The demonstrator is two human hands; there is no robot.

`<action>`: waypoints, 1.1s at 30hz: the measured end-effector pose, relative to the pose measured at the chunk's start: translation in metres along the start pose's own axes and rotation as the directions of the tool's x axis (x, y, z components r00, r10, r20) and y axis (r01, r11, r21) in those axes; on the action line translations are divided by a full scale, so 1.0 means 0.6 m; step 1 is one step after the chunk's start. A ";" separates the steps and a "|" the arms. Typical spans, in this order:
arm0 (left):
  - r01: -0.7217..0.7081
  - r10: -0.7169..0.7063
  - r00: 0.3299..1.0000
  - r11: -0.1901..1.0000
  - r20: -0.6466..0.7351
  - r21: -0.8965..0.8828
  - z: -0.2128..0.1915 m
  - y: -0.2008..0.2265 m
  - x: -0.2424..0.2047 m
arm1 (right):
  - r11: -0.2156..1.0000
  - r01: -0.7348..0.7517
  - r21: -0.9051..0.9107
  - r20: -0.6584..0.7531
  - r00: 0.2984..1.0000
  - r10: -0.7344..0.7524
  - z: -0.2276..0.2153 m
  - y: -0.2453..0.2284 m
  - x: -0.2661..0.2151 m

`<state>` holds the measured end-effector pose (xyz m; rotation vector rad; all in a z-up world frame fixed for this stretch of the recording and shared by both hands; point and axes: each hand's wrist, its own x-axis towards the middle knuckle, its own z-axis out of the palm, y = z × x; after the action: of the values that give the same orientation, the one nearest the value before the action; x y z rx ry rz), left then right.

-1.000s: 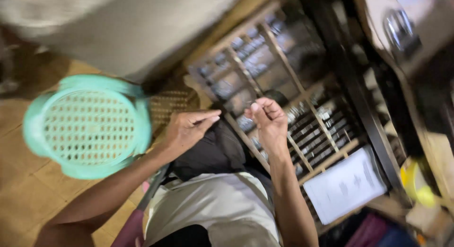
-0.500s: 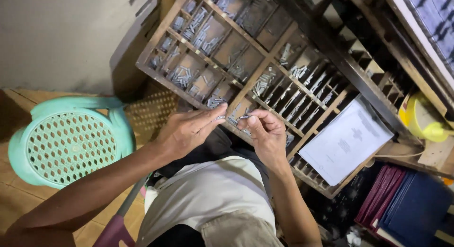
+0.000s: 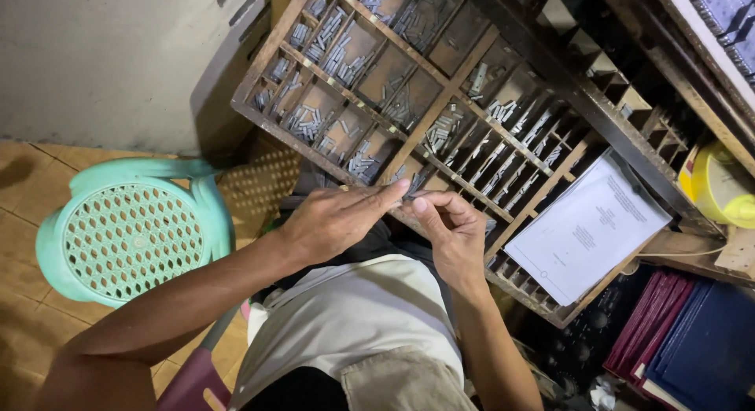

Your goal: The person sorts and arranges metal movable type from a wooden case onto a flat surface. They pick up individual letters, inspect them, and place them in rows on a board. A printed document is visible on the case, and the person occasionally refers to it while organizing the type.

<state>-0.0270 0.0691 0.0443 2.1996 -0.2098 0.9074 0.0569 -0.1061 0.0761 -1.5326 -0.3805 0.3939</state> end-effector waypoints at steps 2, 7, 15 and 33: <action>-0.031 0.031 1.000 0.998 -0.003 -0.057 -0.013 0.010 0.022 | 0.995 0.018 -0.099 0.003 1.000 -0.017 0.003 -0.008 -0.001; -0.057 0.059 0.998 0.997 0.035 -0.061 -0.018 0.009 0.024 | 0.997 -0.024 -0.072 0.004 1.000 0.025 0.015 -0.025 0.001; 0.069 -0.077 0.997 0.960 -0.019 -0.272 0.006 0.004 0.018 | 0.995 -0.098 0.010 0.004 0.995 0.097 0.013 -0.005 -0.006; 0.270 -0.275 0.960 0.868 0.050 -0.417 0.022 0.012 0.019 | 0.995 -0.092 0.030 -0.005 0.996 0.092 -0.007 -0.005 -0.028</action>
<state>-0.0145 0.0564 0.0495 1.7648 -0.0742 0.6445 0.0440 -0.1176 0.0793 -1.5256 -0.2984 0.4652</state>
